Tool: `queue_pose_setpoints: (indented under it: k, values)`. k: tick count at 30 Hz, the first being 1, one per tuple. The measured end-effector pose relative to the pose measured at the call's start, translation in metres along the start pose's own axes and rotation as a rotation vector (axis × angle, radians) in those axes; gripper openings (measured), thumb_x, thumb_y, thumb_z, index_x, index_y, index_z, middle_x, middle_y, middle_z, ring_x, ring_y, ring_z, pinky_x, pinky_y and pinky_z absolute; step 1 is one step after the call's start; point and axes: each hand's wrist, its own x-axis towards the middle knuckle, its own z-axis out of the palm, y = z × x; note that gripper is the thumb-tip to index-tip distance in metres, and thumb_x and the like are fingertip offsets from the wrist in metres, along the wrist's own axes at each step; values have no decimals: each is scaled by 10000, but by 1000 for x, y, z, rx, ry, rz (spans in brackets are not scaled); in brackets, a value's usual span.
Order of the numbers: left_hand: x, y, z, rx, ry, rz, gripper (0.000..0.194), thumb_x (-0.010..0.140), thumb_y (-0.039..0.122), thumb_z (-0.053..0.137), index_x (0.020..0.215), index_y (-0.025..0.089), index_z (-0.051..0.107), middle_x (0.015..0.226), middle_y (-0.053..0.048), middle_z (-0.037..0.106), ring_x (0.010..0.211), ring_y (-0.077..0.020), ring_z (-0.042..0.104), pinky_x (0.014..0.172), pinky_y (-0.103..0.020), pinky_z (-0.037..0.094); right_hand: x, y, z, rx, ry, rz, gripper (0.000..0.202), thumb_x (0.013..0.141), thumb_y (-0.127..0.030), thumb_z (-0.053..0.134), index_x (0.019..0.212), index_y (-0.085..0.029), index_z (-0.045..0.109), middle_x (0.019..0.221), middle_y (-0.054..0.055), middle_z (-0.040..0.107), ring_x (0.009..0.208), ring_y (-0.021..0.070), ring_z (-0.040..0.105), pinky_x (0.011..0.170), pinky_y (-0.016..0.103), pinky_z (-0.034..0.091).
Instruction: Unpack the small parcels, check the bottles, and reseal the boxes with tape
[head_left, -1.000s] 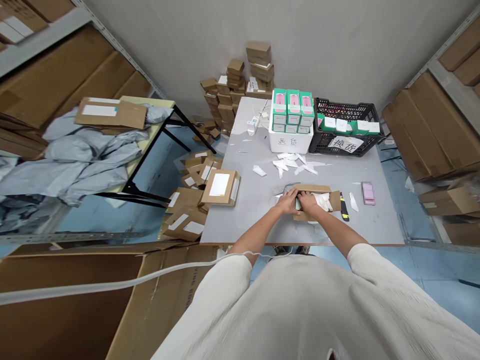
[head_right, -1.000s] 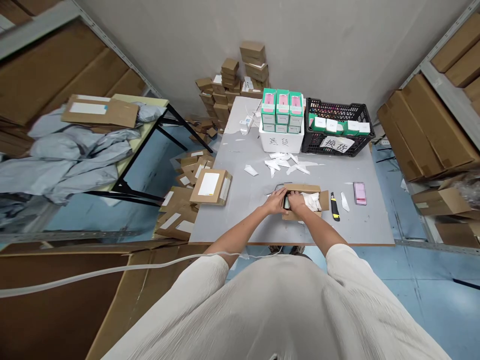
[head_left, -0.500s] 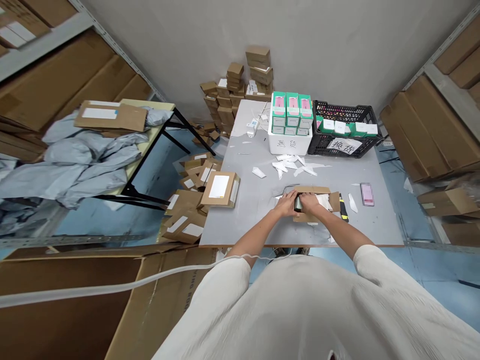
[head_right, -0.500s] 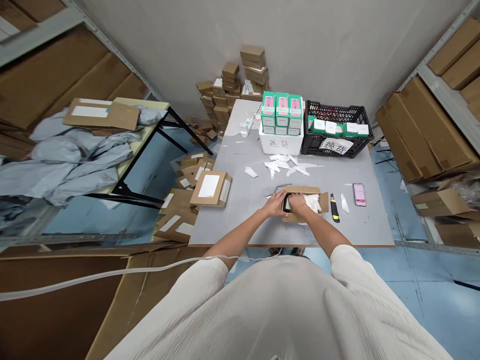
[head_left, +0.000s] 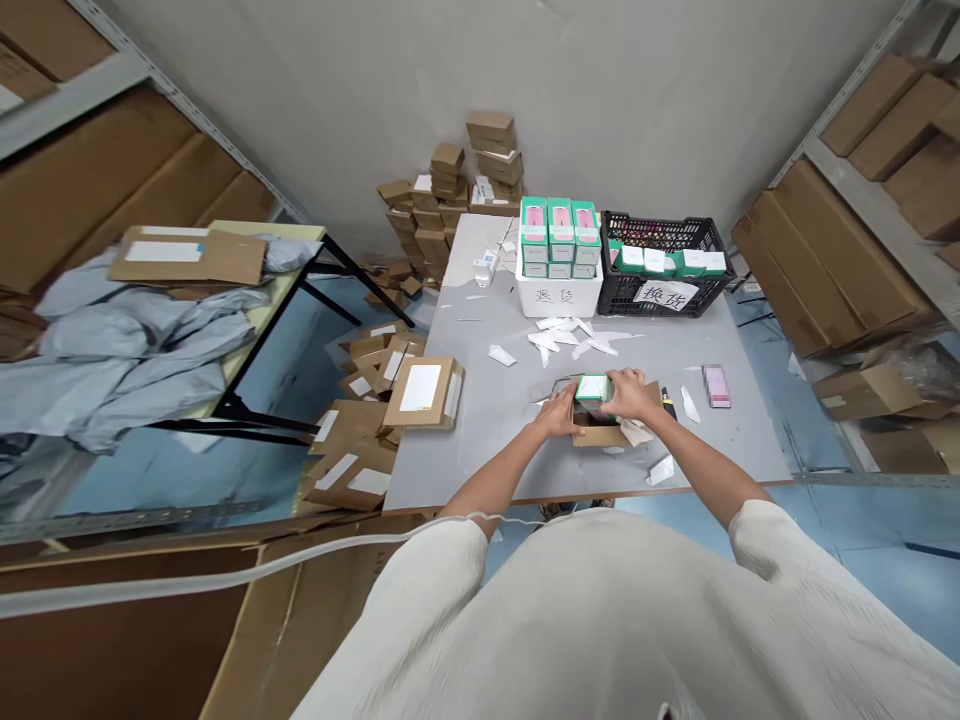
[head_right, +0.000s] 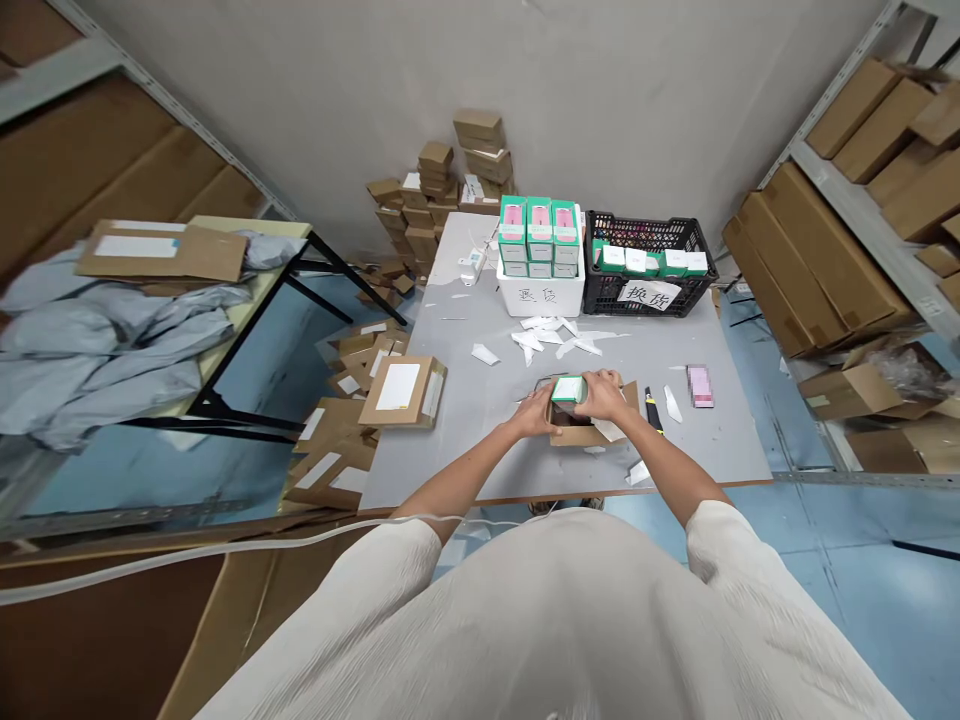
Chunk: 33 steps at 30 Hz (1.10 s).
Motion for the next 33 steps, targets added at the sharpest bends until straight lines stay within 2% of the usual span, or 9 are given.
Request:
queue_pose_setpoints:
  k: [5,9,14,19,25,29,33]
  values:
    - [0,4,-3,-1,-23,-15,1464,558,621,1017,1750,290,235,1723,-182,399,1584,-500,379,1292,-619,354,3,3,-17,165,95,55,642,706,-417,748,1308,-214,654,1056,87,709,1203,378,573,1134,520,355]
    - [0,6,-5,20,-46,-31,1432,585,665,981,1746,283,236,1777,-189,328,1621,-499,338,1314,-616,320,3,8,-38,287,178,122,590,738,-430,753,1289,-241,659,1131,88,718,1224,381,569,1127,530,391]
    - [0,11,-7,57,-84,-46,1384,618,688,946,1742,285,246,1815,-189,270,1671,-473,275,1345,-599,266,3,21,-63,409,300,176,532,762,-401,751,1249,-202,666,1191,100,724,1202,342,604,1126,506,438]
    - [-2,17,-9,84,-88,-71,1343,637,677,938,1737,294,269,1822,-177,275,1684,-467,251,1348,-602,270,5,48,-75,540,493,208,450,776,-403,732,1164,-182,672,1123,86,724,1092,306,647,1047,497,512]
    - [-2,21,-9,106,-99,-94,1331,649,630,954,1743,284,279,1840,-166,243,1671,-475,282,1350,-604,277,8,97,-88,583,716,344,477,833,-418,703,1226,-155,641,1133,100,708,1073,271,636,1010,456,536]
    - [-1,22,-9,130,-121,-126,1333,662,576,956,1757,280,255,1857,-155,203,1677,-478,270,1350,-597,283,6,130,-82,559,764,478,522,795,-432,760,1226,-170,622,1145,101,709,1064,265,627,1026,466,522]
    - [-3,27,-10,145,-132,-167,1331,668,590,955,1759,307,248,1863,-141,188,1671,-501,265,1336,-618,296,0,151,-52,500,726,579,525,765,-474,782,1186,-207,616,1141,107,716,1131,306,621,1044,487,521]
